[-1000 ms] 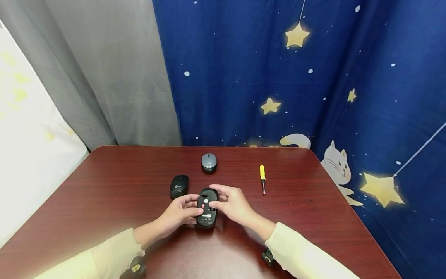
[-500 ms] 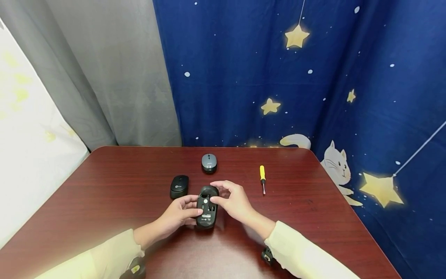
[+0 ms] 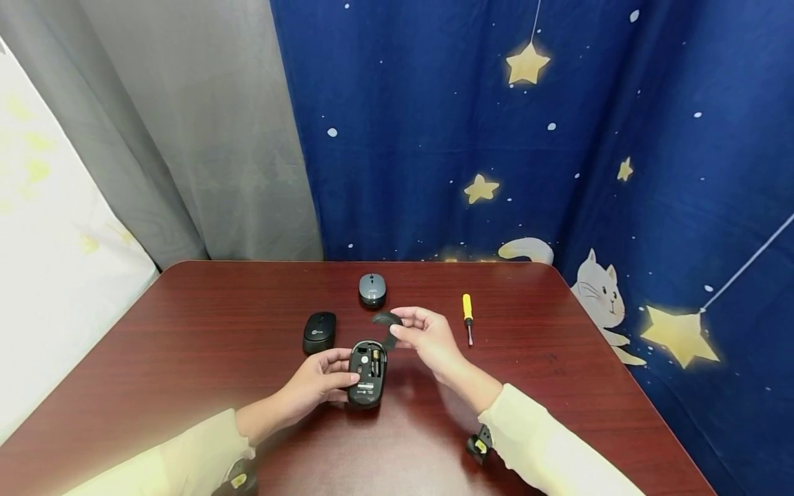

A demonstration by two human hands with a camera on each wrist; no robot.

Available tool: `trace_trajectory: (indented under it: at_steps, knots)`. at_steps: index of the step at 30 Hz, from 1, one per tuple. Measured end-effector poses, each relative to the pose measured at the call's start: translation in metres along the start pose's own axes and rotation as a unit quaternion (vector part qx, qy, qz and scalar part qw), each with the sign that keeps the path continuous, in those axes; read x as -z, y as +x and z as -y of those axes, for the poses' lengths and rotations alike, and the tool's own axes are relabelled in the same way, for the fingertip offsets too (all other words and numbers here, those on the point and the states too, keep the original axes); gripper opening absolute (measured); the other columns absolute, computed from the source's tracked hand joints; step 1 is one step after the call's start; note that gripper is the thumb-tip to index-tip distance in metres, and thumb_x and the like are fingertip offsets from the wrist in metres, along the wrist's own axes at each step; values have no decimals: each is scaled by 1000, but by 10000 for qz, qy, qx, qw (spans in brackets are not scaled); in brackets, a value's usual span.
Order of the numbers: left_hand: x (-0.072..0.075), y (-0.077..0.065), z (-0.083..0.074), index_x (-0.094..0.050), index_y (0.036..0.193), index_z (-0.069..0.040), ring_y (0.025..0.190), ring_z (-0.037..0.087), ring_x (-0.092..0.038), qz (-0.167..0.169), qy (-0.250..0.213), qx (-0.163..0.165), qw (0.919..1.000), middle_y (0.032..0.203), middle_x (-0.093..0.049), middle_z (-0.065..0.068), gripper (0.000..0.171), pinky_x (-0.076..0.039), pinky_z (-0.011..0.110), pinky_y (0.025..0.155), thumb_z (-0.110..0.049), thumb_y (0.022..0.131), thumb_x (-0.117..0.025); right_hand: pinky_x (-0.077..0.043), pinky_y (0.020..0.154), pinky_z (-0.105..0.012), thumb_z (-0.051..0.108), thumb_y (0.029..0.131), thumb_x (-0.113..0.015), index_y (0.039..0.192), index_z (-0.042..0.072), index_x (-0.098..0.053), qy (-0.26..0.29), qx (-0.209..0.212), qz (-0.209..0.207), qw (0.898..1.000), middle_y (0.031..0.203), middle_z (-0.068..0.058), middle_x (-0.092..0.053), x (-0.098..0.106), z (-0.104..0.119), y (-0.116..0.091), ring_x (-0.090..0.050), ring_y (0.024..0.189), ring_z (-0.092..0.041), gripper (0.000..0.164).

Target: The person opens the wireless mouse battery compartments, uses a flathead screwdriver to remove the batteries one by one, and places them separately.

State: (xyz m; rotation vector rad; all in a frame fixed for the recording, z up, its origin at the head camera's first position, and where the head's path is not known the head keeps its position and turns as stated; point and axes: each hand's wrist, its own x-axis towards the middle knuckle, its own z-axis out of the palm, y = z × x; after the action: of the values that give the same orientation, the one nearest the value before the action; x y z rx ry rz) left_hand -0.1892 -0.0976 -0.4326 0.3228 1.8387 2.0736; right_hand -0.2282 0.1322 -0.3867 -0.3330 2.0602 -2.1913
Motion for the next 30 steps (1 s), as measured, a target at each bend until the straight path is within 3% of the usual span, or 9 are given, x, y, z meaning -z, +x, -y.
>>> trace_trajectory:
  at_steps: [4,9,18,24,30]
  knots:
    - [1,-1,-1,-44,132,12,87,21,-68,16,-75,-45,10000,109,-64,15,54,-58,37,70,-5,87,-67,-57,76,-34,-4,91,-62,126,-9,-55,173,-274,-182,9993,95,-10,-64,9,2,3,-67,78,-14,36]
    - [3,-2,-2,-43,133,11,87,20,-67,-9,-27,-55,10000,109,-64,15,55,-58,37,70,-5,87,-68,-57,72,-28,-5,92,-59,129,-10,-52,203,-658,-281,9972,95,-9,-63,21,-1,4,-66,76,-13,37]
    - [6,-1,0,-43,132,11,88,21,-68,-28,-24,-53,10000,109,-64,16,55,-58,38,72,-5,87,-69,-56,73,-26,-11,90,-57,130,-13,-49,-138,-1178,-262,9926,102,-15,-66,33,-15,4,-66,78,-12,41]
    - [6,-1,-1,-43,131,12,89,21,-68,11,-12,-54,10000,109,-64,16,53,-58,38,72,-5,87,-68,-56,71,-27,-14,88,-56,125,-15,-51,-489,-1397,-299,9885,97,-13,-66,35,-26,4,-64,75,-12,37]
    - [5,-2,-1,-43,131,12,89,22,-68,-9,-14,-54,10000,109,-64,16,52,-58,39,73,-4,88,-67,-57,73,-31,-15,86,-59,122,-16,-52,-969,-1438,-393,9841,94,-13,-57,35,-35,0,-59,73,-11,38]
